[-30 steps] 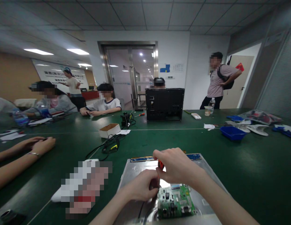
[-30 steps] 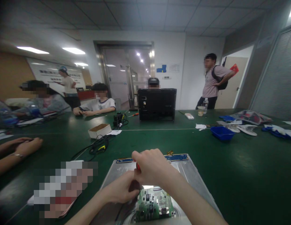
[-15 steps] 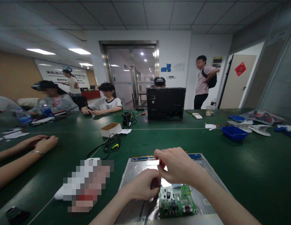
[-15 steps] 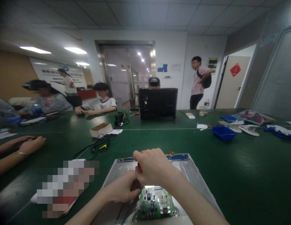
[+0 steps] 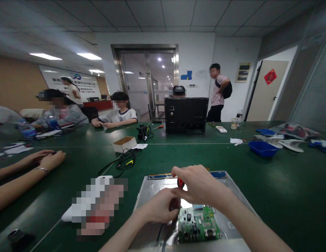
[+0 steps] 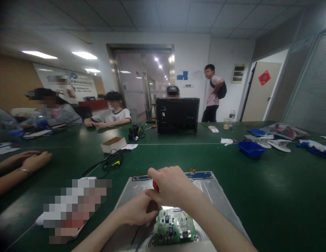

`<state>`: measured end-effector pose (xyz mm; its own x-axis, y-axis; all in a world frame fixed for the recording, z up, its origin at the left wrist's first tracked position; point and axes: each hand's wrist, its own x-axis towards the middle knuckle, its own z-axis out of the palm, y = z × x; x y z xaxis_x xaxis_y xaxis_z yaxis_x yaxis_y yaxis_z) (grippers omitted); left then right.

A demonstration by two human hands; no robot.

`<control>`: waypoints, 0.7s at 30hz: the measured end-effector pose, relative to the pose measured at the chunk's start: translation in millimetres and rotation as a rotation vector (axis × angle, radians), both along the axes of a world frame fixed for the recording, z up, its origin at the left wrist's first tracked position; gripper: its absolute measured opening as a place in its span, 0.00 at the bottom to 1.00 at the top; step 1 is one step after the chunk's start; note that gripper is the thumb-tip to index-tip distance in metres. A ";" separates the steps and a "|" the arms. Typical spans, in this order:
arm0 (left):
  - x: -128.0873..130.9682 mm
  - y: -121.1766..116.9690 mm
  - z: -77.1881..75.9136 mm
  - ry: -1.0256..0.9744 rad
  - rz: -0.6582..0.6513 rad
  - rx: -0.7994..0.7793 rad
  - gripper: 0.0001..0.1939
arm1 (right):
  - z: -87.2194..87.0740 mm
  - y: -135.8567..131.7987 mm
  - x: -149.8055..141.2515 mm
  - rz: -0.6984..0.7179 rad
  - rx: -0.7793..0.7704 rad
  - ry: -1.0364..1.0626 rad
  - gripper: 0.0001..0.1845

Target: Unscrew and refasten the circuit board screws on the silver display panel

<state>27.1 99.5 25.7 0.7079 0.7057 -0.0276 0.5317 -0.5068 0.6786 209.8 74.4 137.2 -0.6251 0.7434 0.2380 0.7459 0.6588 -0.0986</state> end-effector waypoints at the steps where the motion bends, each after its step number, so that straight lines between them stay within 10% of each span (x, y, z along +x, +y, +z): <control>1: -0.2 -0.3 0.5 0.001 0.004 0.004 0.09 | -0.2 0.7 0.2 -0.018 0.013 -0.018 0.11; 21: 0.6 -0.3 5.6 -0.014 -0.018 0.023 0.08 | 0.6 1.4 3.5 0.014 -0.054 0.035 0.08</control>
